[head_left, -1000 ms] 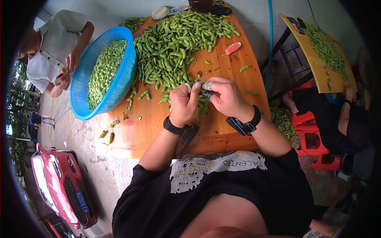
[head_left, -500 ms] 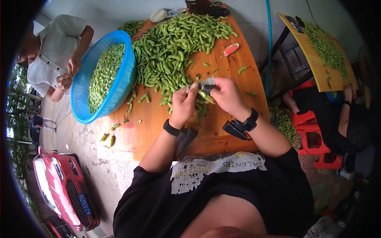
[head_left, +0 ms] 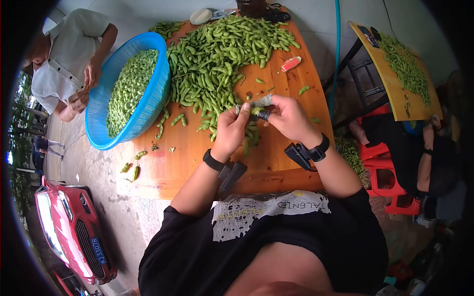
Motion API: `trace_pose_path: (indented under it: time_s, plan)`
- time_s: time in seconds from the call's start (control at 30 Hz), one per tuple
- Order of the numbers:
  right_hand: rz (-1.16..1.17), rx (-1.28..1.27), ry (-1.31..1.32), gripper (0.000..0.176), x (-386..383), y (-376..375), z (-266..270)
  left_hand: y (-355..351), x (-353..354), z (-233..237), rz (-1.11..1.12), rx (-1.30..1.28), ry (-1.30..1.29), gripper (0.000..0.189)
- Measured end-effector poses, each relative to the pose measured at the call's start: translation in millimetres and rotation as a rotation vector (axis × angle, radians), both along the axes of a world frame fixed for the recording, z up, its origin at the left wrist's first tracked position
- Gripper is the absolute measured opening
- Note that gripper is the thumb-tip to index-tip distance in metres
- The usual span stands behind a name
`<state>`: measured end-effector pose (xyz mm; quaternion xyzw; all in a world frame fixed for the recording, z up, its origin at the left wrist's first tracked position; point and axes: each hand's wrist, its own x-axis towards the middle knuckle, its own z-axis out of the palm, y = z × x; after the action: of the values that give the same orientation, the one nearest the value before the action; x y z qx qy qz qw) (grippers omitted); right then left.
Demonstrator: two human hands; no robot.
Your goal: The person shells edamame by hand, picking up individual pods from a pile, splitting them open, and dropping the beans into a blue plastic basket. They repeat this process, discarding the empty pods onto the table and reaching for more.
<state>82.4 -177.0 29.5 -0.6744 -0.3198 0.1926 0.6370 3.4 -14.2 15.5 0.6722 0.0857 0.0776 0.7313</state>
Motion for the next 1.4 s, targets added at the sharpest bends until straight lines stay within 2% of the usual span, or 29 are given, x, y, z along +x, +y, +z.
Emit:
trace_pose_path:
  time_s: [0.03, 0.07, 0.13, 0.17, 0.23, 0.37, 0.47, 0.63, 0.7, 0.73, 0.77, 0.83, 0.87, 1.0, 1.07, 1.17, 1.4]
  plan:
    - [0.053, -0.027, 0.145, 0.024, 0.5, -0.6, 0.9, 2.0, 0.9, -2.1, -0.013, 0.008, 0.0, 0.039]
    - [0.052, -0.024, 0.144, 0.024, -0.3, -0.3, 0.9, 3.7, 0.3, -3.2, -0.015, 0.01, -0.001, 0.039]
    - [0.036, 0.137, 0.324, 0.023, -2.8, 3.6, 1.0, 6.1, -0.4, -3.4, -0.061, 0.116, -0.022, 0.039]
    - [0.035, 0.141, 0.324, 0.023, -5.9, 6.4, 1.6, 5.7, -0.4, -4.9, -0.062, 0.119, -0.022, 0.039]
    - [-0.099, 0.304, 0.503, 0.023, -13.9, 11.8, 3.8, 3.2, 0.2, -8.0, -0.015, -0.259, 0.051, 0.039]
    - [-0.084, 0.269, 0.528, 0.022, -19.1, 17.1, -9.1, -11.6, -0.6, -6.5, 0.103, -0.357, 0.045, 0.038]
    - [-0.116, 0.301, 0.431, 0.021, -21.6, 21.1, -18.6, -15.1, -0.8, -8.1, 0.129, -0.247, 0.011, 0.033]
    - [-0.122, 0.271, 0.321, 0.024, -18.4, 23.0, -23.0, -14.6, -2.8, 4.2, 0.107, -0.318, 0.024, 0.037]
    - [-0.135, 0.236, 0.265, 0.026, -13.0, 20.0, -25.4, -9.2, -2.4, 6.0, 0.021, -0.213, 0.148, 0.037]
    - [-0.156, 0.205, 0.098, 0.027, -10.8, 19.9, -22.7, -10.1, 0.2, -1.4, 0.112, -0.131, 0.064, 0.029]
    - [-0.175, 0.173, -0.067, 0.028, -9.6, 19.8, -20.2, -7.9, 2.1, -7.3, 0.112, -0.13, 0.061, 0.029]
    - [-0.199, 0.082, -0.144, 0.028, -10.9, 13.2, -4.5, -3.4, 3.3, -11.7, 0.221, 0.296, -0.153, 0.021]
    - [-0.225, -0.011, -0.218, 0.028, -12.1, 11.0, 2.1, -2.1, 1.8, -10.2, 0.214, 0.242, -0.113, 0.018]
    - [-0.257, 0.002, -0.311, 0.028, -10.8, 13.3, -2.5, -1.4, -0.4, -3.6, 0.094, 0.14, -0.038, 0.018]
    - [-0.268, -0.08, -0.449, 0.029, -12.1, 13.8, -2.3, -0.1, -1.6, -1.1, 0.054, -0.061, 0.018, 0.017]
    - [-0.293, -0.092, -0.583, 0.03, -14.0, 15.5, -4.6, -2.0, -2.5, 4.4, 0.067, -0.205, 0.05, 0.019]
    - [-0.304, -0.142, -0.633, 0.03, -14.8, 15.0, -5.5, 1.6, -0.8, -2.2, -0.005, -0.345, 0.063, 0.021]
